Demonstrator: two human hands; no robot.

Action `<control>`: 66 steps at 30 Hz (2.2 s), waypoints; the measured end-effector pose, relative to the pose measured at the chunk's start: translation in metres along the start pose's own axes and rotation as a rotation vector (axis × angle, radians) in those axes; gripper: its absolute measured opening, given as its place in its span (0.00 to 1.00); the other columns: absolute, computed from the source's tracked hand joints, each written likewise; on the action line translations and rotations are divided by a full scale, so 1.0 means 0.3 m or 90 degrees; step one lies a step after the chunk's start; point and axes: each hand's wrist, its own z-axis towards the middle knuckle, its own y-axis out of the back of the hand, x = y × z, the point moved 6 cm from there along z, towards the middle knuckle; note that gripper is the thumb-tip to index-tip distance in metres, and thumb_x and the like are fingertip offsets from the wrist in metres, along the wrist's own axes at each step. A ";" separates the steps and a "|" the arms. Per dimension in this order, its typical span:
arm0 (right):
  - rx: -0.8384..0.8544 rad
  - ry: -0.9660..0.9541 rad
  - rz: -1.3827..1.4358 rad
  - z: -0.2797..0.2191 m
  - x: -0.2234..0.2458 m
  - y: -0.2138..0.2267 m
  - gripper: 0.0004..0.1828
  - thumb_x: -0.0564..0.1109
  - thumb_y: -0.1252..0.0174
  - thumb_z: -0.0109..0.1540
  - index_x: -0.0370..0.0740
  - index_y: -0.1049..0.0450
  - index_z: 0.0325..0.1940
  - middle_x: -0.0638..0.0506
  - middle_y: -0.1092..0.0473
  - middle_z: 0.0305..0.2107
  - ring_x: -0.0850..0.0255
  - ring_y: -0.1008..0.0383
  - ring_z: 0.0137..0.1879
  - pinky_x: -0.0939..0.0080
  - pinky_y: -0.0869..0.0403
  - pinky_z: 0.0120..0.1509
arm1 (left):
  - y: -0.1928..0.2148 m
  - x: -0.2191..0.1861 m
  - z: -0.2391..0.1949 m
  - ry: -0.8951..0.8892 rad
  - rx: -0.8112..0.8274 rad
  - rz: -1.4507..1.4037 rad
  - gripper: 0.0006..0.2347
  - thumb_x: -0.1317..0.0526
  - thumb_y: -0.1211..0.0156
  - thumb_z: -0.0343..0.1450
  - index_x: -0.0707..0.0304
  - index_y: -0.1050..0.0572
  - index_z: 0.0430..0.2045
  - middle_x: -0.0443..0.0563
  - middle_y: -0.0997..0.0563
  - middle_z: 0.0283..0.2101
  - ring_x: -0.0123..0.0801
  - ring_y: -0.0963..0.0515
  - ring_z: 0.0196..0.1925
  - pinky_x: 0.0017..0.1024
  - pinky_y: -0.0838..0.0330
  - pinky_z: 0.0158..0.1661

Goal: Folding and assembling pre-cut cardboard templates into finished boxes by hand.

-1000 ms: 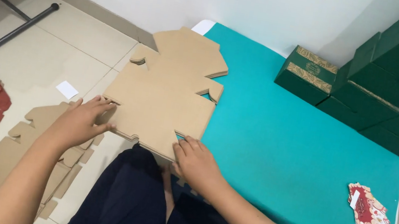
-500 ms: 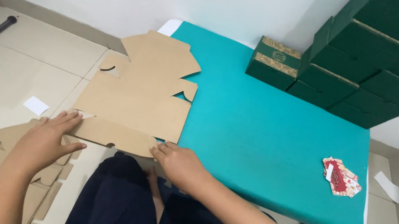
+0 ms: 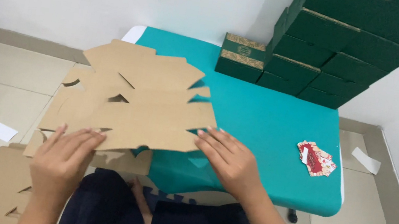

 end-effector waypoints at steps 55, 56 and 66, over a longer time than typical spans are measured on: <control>0.298 -0.227 -0.045 -0.588 -0.188 -0.235 0.20 0.48 0.46 0.62 0.51 0.31 0.59 0.48 0.35 0.57 0.44 0.40 0.65 0.46 0.34 0.61 | -0.528 -0.594 -0.136 -0.064 0.338 -0.098 0.34 0.40 0.44 0.59 0.45 0.42 0.61 0.50 0.41 0.66 0.47 0.44 0.67 0.48 0.47 0.60; 0.306 -0.207 -0.053 -0.592 -0.170 -0.233 0.23 0.41 0.49 0.62 0.48 0.35 0.62 0.47 0.38 0.59 0.44 0.41 0.66 0.43 0.34 0.61 | -0.524 -0.591 -0.138 -0.075 0.317 -0.101 0.34 0.40 0.46 0.60 0.45 0.43 0.62 0.51 0.43 0.66 0.47 0.45 0.68 0.48 0.48 0.61; 0.077 -0.233 -0.117 -0.455 -0.115 -0.048 0.15 0.32 0.58 0.61 0.38 0.28 0.46 0.46 0.29 0.37 0.52 0.27 0.42 0.53 0.29 0.43 | -0.291 -0.682 -0.026 -0.199 0.236 -0.571 0.13 0.61 0.45 0.71 0.61 0.27 0.49 0.52 0.28 0.56 0.46 0.35 0.63 0.56 0.47 0.59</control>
